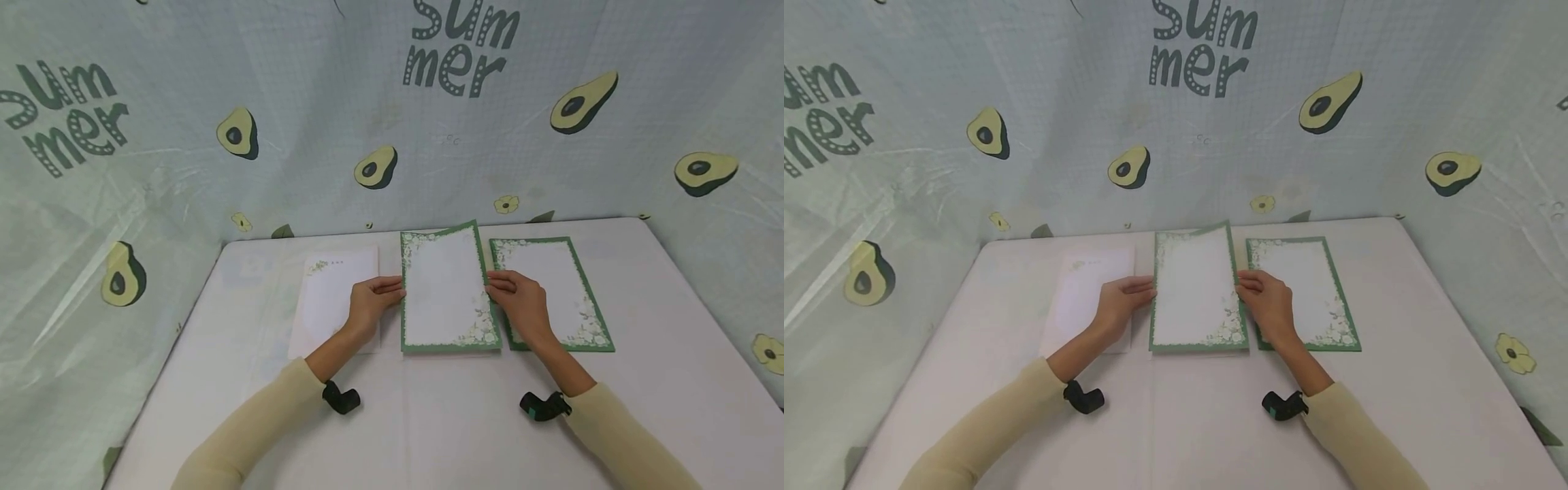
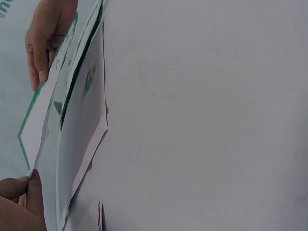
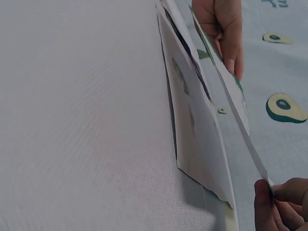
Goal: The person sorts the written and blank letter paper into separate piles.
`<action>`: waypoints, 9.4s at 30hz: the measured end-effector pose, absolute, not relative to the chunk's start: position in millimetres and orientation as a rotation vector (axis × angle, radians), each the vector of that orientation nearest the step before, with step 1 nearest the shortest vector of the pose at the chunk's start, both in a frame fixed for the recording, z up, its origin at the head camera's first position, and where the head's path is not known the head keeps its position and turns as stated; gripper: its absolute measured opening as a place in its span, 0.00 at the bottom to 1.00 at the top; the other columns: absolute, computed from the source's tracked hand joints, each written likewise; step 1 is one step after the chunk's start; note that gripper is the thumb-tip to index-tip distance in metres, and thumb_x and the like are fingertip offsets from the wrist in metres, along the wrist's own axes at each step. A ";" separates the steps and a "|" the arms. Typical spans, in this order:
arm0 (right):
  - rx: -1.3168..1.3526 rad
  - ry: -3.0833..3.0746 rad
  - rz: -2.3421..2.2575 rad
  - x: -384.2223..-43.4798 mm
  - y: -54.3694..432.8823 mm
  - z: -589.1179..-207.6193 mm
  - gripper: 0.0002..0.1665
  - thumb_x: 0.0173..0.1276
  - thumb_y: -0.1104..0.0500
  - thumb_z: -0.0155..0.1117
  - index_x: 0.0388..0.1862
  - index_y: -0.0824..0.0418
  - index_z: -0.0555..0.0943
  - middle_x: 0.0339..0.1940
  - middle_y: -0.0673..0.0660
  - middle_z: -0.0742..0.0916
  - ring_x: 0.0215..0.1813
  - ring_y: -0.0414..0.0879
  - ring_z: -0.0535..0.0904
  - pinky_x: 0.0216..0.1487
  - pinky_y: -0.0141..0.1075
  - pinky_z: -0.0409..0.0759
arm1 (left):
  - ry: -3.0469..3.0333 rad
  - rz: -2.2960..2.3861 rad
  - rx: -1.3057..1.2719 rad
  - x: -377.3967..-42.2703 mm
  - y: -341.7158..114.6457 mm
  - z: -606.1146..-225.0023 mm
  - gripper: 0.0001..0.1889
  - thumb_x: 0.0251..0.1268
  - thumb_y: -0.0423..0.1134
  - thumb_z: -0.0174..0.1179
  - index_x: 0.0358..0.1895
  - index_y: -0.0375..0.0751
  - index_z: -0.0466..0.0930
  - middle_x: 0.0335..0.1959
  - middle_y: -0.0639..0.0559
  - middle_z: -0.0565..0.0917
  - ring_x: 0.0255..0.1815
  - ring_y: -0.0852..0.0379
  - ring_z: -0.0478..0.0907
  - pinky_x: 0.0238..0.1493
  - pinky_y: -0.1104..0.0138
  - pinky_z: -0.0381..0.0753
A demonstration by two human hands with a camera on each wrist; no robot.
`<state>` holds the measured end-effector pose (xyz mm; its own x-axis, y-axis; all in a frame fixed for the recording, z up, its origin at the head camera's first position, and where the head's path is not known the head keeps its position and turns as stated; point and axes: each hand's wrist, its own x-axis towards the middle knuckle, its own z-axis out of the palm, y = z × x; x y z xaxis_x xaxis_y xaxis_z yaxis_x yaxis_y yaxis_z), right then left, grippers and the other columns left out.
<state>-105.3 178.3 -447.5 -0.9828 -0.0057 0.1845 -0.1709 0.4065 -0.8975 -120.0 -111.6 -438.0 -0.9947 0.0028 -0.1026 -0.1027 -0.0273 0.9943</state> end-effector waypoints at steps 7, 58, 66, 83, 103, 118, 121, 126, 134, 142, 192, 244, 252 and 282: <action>0.119 -2.501 1.599 -105.3 183.9 -446.7 0.20 0.75 0.56 0.66 0.61 0.63 0.83 0.51 0.62 0.89 0.45 0.27 0.83 0.42 0.19 0.81 | 2.100 2.234 -0.094 -120.5 -104.8 -437.2 0.15 0.62 0.23 0.67 0.53 0.26 0.84 0.46 0.37 0.88 0.43 0.59 0.88 0.47 0.67 0.88; 0.040 -2.402 1.549 -97.4 243.1 -434.0 0.17 0.75 0.60 0.65 0.57 0.69 0.84 0.47 0.62 0.90 0.41 0.23 0.83 0.43 0.19 0.82 | 1.857 2.311 0.039 -126.2 -38.3 -435.3 0.14 0.64 0.22 0.65 0.53 0.26 0.82 0.44 0.39 0.88 0.41 0.58 0.88 0.50 0.63 0.88; 0.017 -2.418 1.530 -98.8 247.8 -435.6 0.18 0.75 0.59 0.65 0.57 0.69 0.84 0.49 0.69 0.88 0.40 0.24 0.82 0.42 0.18 0.82 | 1.839 2.329 -0.018 -128.8 -33.6 -436.7 0.14 0.64 0.22 0.66 0.52 0.27 0.83 0.45 0.38 0.88 0.43 0.56 0.88 0.51 0.62 0.88; 0.019 -2.423 1.453 -97.8 258.9 -431.4 0.19 0.75 0.56 0.66 0.55 0.69 0.85 0.38 0.44 0.89 0.40 0.25 0.82 0.40 0.17 0.81 | 1.782 2.358 -0.033 -131.7 -22.5 -437.2 0.13 0.63 0.21 0.66 0.51 0.25 0.83 0.42 0.39 0.89 0.40 0.57 0.88 0.49 0.63 0.89; -0.067 -2.480 1.451 -84.5 291.0 -427.2 0.24 0.75 0.54 0.66 0.59 0.71 0.82 0.35 0.29 0.84 0.38 0.23 0.81 0.34 0.18 0.80 | 1.760 2.271 -0.021 -139.6 2.4 -430.6 0.14 0.62 0.19 0.65 0.51 0.24 0.84 0.45 0.33 0.87 0.40 0.53 0.89 0.48 0.61 0.89; -0.117 -2.498 1.415 -85.6 312.0 -420.6 0.25 0.75 0.54 0.65 0.59 0.74 0.81 0.37 0.38 0.89 0.40 0.20 0.80 0.39 0.15 0.80 | 1.776 2.234 -0.054 -143.8 25.7 -428.8 0.13 0.60 0.19 0.67 0.48 0.26 0.85 0.42 0.35 0.89 0.39 0.51 0.89 0.46 0.61 0.90; -0.108 -2.501 1.424 -85.9 315.9 -420.7 0.25 0.76 0.55 0.65 0.59 0.75 0.80 0.35 0.34 0.87 0.39 0.20 0.80 0.39 0.16 0.80 | 1.778 2.237 -0.052 -145.7 30.0 -429.6 0.13 0.60 0.18 0.67 0.48 0.26 0.85 0.41 0.36 0.89 0.39 0.51 0.89 0.46 0.61 0.90; -0.100 -2.509 1.415 -86.2 323.3 -420.0 0.24 0.76 0.57 0.64 0.59 0.76 0.79 0.35 0.29 0.85 0.39 0.19 0.80 0.39 0.15 0.80 | 1.784 2.229 -0.046 -147.3 39.3 -427.9 0.12 0.59 0.18 0.67 0.46 0.26 0.86 0.39 0.36 0.89 0.38 0.50 0.89 0.45 0.60 0.90; -0.132 -2.524 1.408 -86.2 333.0 -421.2 0.26 0.75 0.55 0.65 0.60 0.76 0.79 0.37 0.38 0.89 0.39 0.19 0.79 0.38 0.15 0.80 | 1.794 2.203 -0.087 -147.1 50.8 -425.7 0.12 0.58 0.17 0.67 0.45 0.26 0.86 0.38 0.36 0.89 0.39 0.48 0.90 0.43 0.62 0.90; -0.117 -2.531 1.407 -89.6 337.5 -422.9 0.27 0.75 0.54 0.65 0.59 0.77 0.79 0.38 0.40 0.90 0.38 0.19 0.80 0.37 0.16 0.80 | 1.800 2.207 -0.110 -147.8 57.6 -427.4 0.10 0.58 0.18 0.67 0.43 0.27 0.87 0.37 0.36 0.89 0.39 0.47 0.90 0.40 0.64 0.90; -0.222 -2.697 1.151 -99.9 335.1 -452.3 0.25 0.77 0.52 0.61 0.57 0.74 0.82 0.48 0.74 0.87 0.31 0.16 0.71 0.27 0.20 0.76 | 1.986 1.916 0.051 -155.6 32.9 -418.8 0.18 0.61 0.20 0.67 0.55 0.22 0.80 0.47 0.33 0.87 0.47 0.42 0.88 0.47 0.61 0.89; 0.185 -3.072 1.516 -133.4 180.5 -432.8 0.28 0.78 0.62 0.58 0.71 0.75 0.69 0.59 0.70 0.83 0.58 0.59 0.84 0.52 0.40 0.87 | 2.160 1.701 -0.020 -138.2 -129.3 -425.6 0.23 0.74 0.26 0.57 0.68 0.18 0.66 0.57 0.30 0.76 0.57 0.38 0.82 0.57 0.60 0.85; 0.079 -3.065 1.679 -135.4 177.7 -435.0 0.25 0.79 0.65 0.57 0.69 0.75 0.71 0.60 0.71 0.82 0.53 0.54 0.86 0.50 0.36 0.88 | 2.218 1.663 -0.047 -133.6 -123.7 -431.4 0.24 0.72 0.28 0.61 0.67 0.22 0.70 0.56 0.36 0.80 0.54 0.48 0.81 0.54 0.65 0.84; 0.143 -2.730 1.742 -121.6 169.6 -446.5 0.27 0.77 0.61 0.60 0.72 0.67 0.73 0.62 0.68 0.82 0.61 0.60 0.82 0.55 0.40 0.86 | 2.050 2.063 -0.165 -128.6 -125.7 -440.0 0.19 0.67 0.21 0.62 0.61 0.25 0.79 0.48 0.32 0.86 0.41 0.58 0.87 0.45 0.67 0.89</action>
